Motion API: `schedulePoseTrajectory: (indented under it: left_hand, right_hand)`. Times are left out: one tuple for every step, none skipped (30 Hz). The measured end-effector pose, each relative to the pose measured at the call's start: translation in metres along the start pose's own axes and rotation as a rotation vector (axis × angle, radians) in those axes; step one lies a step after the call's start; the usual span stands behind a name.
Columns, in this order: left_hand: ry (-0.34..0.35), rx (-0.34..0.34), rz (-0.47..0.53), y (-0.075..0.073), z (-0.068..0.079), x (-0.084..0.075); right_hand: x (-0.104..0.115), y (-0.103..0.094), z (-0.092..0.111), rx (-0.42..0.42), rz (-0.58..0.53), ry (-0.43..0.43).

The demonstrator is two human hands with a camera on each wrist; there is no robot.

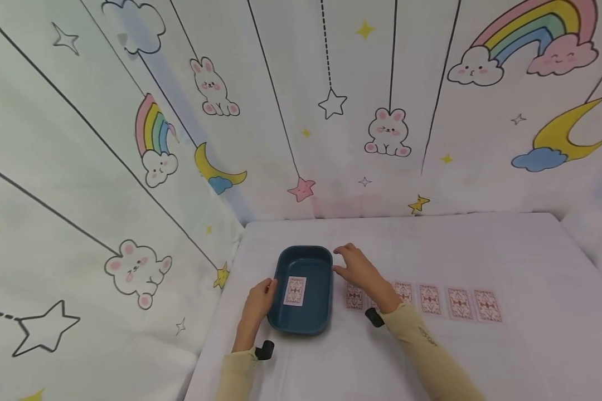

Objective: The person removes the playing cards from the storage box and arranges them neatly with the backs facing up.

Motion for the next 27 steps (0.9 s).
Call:
schedulePoseTrajectory:
  left_hand:
    - [-0.002, 0.001, 0.003, 0.000, 0.000, 0.000]
    - [-0.003, 0.001, 0.007, 0.000, 0.000, 0.000]
    - [-0.003, 0.001, 0.007, 0.000, 0.001, 0.000]
    - [-0.004, 0.001, 0.007, 0.001, 0.001, 0.000]
    - [-0.006, 0.000, 0.007, 0.001, 0.001, 0.000]
    - [-0.006, -0.001, 0.004, 0.001, 0.001, 0.000]
    - [-0.008, -0.002, 0.003, 0.001, 0.001, 0.000]
    - [-0.008, -0.004, 0.001, 0.001, 0.000, 0.000]
    - [-0.009, -0.004, 0.000, 0.001, 0.000, 0.000]
    - [-0.010, -0.004, 0.003, 0.001, 0.000, 0.001]
    - [-0.011, -0.005, 0.004, 0.002, 0.000, 0.001]
    - [-0.010, -0.005, 0.005, 0.002, 0.000, 0.001]
    - [-0.010, -0.002, 0.005, 0.002, 0.000, 0.001]
    - [-0.008, -0.002, 0.005, 0.002, 0.000, 0.001]
    - [-0.007, 0.000, 0.005, 0.002, 0.000, 0.001]
    - [-0.005, 0.001, 0.004, 0.002, 0.000, 0.000]
    - [-0.002, 0.001, 0.002, 0.003, 0.000, 0.000]
    - [0.001, 0.001, 0.003, 0.002, 0.000, 0.000]
    - [0.003, 0.001, 0.004, 0.002, 0.000, -0.001]
    - [0.006, -0.001, 0.005, 0.002, 0.000, -0.001]
    - [0.009, -0.002, 0.009, 0.002, 0.000, -0.001]
    - [0.011, -0.004, 0.010, 0.001, 0.000, -0.002]
    - [0.014, -0.007, 0.011, 0.001, 0.000, -0.002]
    - [0.016, -0.010, 0.011, 0.000, 0.000, -0.002]
    - [0.017, -0.013, 0.010, 0.000, 0.000, -0.002]
    - [0.019, -0.015, 0.010, 0.000, 0.000, -0.002]
    - [0.024, -0.018, 0.010, -0.001, 0.001, -0.003]
  right_hand:
    - [0.004, 0.003, -0.002, 0.006, -0.001, -0.008]
    - [0.007, 0.006, -0.005, 0.011, 0.001, -0.015]
    - [0.011, 0.009, -0.007, 0.016, 0.003, -0.022]
    - [0.016, 0.012, -0.009, 0.023, 0.001, -0.031]
    - [0.020, 0.015, -0.012, 0.030, 0.001, -0.043]
    - [0.024, 0.018, -0.015, 0.040, 0.002, -0.052]
    - [0.028, 0.021, -0.019, 0.048, 0.001, -0.058]
    - [0.032, 0.024, -0.022, 0.055, 0.003, -0.063]
    - [0.035, 0.027, -0.025, 0.062, 0.002, -0.068]
    - [0.039, 0.030, -0.028, 0.069, -0.002, -0.078]
    - [0.043, 0.034, -0.031, 0.075, -0.007, -0.084]
    - [0.046, 0.037, -0.034, 0.079, -0.009, -0.088]
    - [0.049, 0.039, -0.036, 0.081, -0.011, -0.091]
    - [0.053, 0.042, -0.039, 0.086, -0.015, -0.097]
    - [0.055, 0.046, -0.041, 0.093, -0.019, -0.100]
    - [0.058, 0.049, -0.044, 0.100, -0.018, -0.104]
    - [0.061, 0.053, -0.046, 0.110, -0.014, -0.100]
    - [0.064, 0.057, -0.048, 0.125, -0.004, -0.096]
    - [0.066, 0.061, -0.050, 0.142, 0.002, -0.091]
    - [0.069, 0.065, -0.052, 0.162, 0.015, -0.087]
    - [0.071, 0.070, -0.055, 0.189, 0.035, -0.080]
    - [0.073, 0.076, -0.057, 0.217, 0.059, -0.074]
    - [0.074, 0.082, -0.059, 0.250, 0.091, -0.068]
    - [0.075, 0.089, -0.060, 0.288, 0.127, -0.063]
    - [0.076, 0.095, -0.061, 0.325, 0.162, -0.058]
    - [0.076, 0.102, -0.063, 0.363, 0.201, -0.051]
    - [0.075, 0.109, -0.063, 0.397, 0.239, -0.043]
Point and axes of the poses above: each hand's wrist, its own z-axis away from the middle knuckle, its own y-axis out of the palm, x = y × z, the point moved 9 cm from there along -z, towards the middle knuckle, and after that the axes turned 1 degree about x, right-handed, at the moved point
